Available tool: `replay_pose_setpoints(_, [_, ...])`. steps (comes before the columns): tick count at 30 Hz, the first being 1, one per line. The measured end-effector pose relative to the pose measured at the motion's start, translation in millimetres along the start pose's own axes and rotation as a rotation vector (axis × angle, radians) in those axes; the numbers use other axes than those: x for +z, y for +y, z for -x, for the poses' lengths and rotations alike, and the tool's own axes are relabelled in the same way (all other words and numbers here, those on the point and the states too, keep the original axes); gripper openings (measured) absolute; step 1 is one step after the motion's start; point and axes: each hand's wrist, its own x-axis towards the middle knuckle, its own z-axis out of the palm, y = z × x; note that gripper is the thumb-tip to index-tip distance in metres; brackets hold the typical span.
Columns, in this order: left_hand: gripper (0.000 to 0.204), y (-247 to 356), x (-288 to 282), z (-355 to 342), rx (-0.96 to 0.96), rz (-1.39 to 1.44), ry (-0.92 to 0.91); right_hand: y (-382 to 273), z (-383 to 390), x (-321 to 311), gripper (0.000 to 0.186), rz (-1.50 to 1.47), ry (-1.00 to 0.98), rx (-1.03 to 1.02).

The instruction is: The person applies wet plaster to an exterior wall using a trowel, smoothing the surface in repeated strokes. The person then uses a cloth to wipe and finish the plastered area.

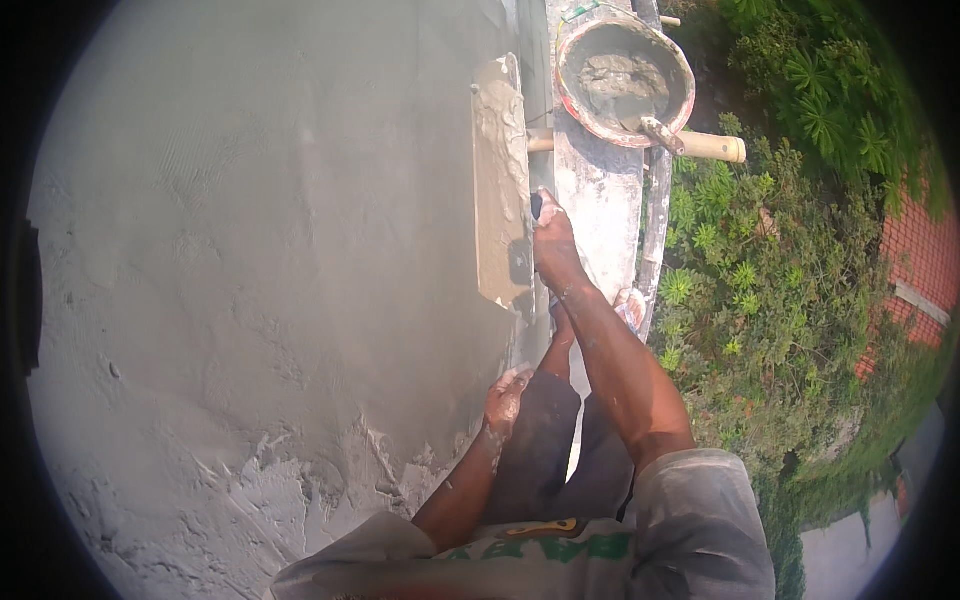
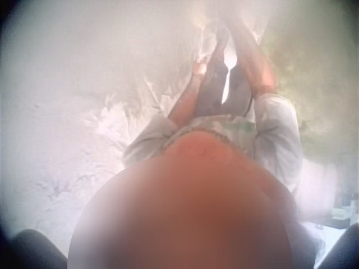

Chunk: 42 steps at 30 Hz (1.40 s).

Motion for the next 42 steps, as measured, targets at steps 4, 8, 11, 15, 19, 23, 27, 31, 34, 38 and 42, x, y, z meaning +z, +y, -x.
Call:
replay_pose_setpoints(4, [0.072, -55.9, -11.8, 56.7, -0.133, -0.765, 0.017, 0.9, -18.2, 50.6, 0.026, 0.267, -0.061, 0.191])
replay_pose_setpoints(8, [0.073, -67.6, 5.9, 85.5, -0.078, -1.137, -0.008, -9.4, -19.5, 93.0, 0.025, 0.169, -0.103, 0.162])
replay_pose_setpoints(11, [0.071, -84.1, 8.9, 83.5, -0.015, -1.2, 0.015, -31.2, 1.8, 110.8, 0.031, 0.235, -0.143, 0.042])
replay_pose_setpoints(15, [0.069, -119.6, -3.2, 62.6, 0.046, -1.188, -0.045, -67.6, 73.3, 114.4, 0.029, 0.278, -0.275, -0.046])
replay_pose_setpoints(19, [0.068, -113.1, -13.7, 44.9, 0.298, -1.224, -0.06, -79.5, 148.2, 95.4, 0.029, 0.194, -0.468, -0.131])
replay_pose_setpoints(23, [0.069, -66.2, -3.9, 51.7, 0.063, -1.335, -0.002, -51.6, 110.8, 70.6, 0.023, -0.128, -0.311, 0.068])
replay_pose_setpoints(27, [0.074, -33.9, 7.1, 58.0, -0.043, -1.266, 0.013, -10.3, -20.6, 51.4, 0.017, -0.27, -0.055, 0.299])
replay_pose_setpoints(31, [0.074, -29.4, 7.4, 60.1, -0.066, -1.284, 0.015, 9.0, -105.1, 69.8, 0.007, -0.248, -0.063, 0.351])
replay_pose_setpoints(34, [0.072, -34.3, 6.6, 60.0, -0.048, -1.282, 0.036, 1.5, -109.3, 83.4, 0.007, -0.244, -0.155, 0.315])
replay_pose_setpoints(38, [0.071, -39.5, 8.8, 62.5, -0.011, -1.307, 0.068, -31.5, -67.5, 88.2, 0.005, -0.157, -0.224, 0.193])
replay_pose_setpoints(42, [0.069, -44.5, 8.7, 66.5, 0.09, -1.356, 0.091, -73.8, -9.0, 94.0, 0.013, 0.072, -0.316, -0.009])
